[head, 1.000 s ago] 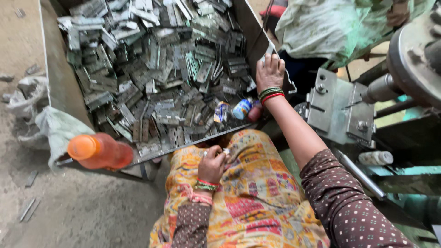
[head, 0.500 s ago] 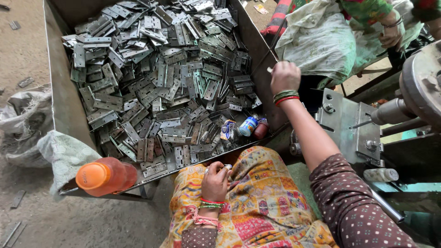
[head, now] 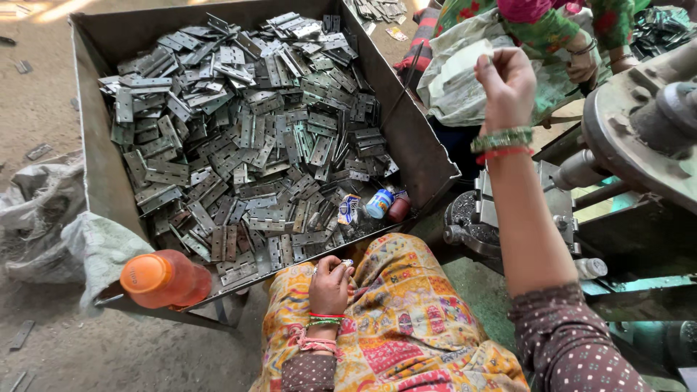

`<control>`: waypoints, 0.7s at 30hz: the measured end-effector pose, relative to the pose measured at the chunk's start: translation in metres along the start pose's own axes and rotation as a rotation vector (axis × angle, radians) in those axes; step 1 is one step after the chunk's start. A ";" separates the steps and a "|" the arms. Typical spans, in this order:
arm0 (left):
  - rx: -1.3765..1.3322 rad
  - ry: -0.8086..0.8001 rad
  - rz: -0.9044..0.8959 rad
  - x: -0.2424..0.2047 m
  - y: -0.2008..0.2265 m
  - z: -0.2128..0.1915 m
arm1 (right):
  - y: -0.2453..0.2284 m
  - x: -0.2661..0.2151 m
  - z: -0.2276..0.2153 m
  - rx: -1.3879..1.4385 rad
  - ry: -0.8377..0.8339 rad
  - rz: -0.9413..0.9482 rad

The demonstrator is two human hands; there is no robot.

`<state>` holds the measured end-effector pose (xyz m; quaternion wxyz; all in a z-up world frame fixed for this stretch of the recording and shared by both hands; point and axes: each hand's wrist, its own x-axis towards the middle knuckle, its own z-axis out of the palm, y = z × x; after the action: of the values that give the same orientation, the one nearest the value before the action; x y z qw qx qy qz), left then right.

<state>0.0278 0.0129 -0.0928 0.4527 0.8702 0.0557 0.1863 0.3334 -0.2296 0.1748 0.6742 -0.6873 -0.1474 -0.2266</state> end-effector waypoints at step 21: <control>0.061 0.253 0.888 -0.036 0.127 -0.105 | -0.125 -0.358 -0.073 -0.551 -0.718 0.239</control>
<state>-0.0537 0.0100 0.0546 0.2926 0.7932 -0.2622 0.4653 -0.0444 -0.2591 0.0990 0.3943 -0.8878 -0.2254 0.0739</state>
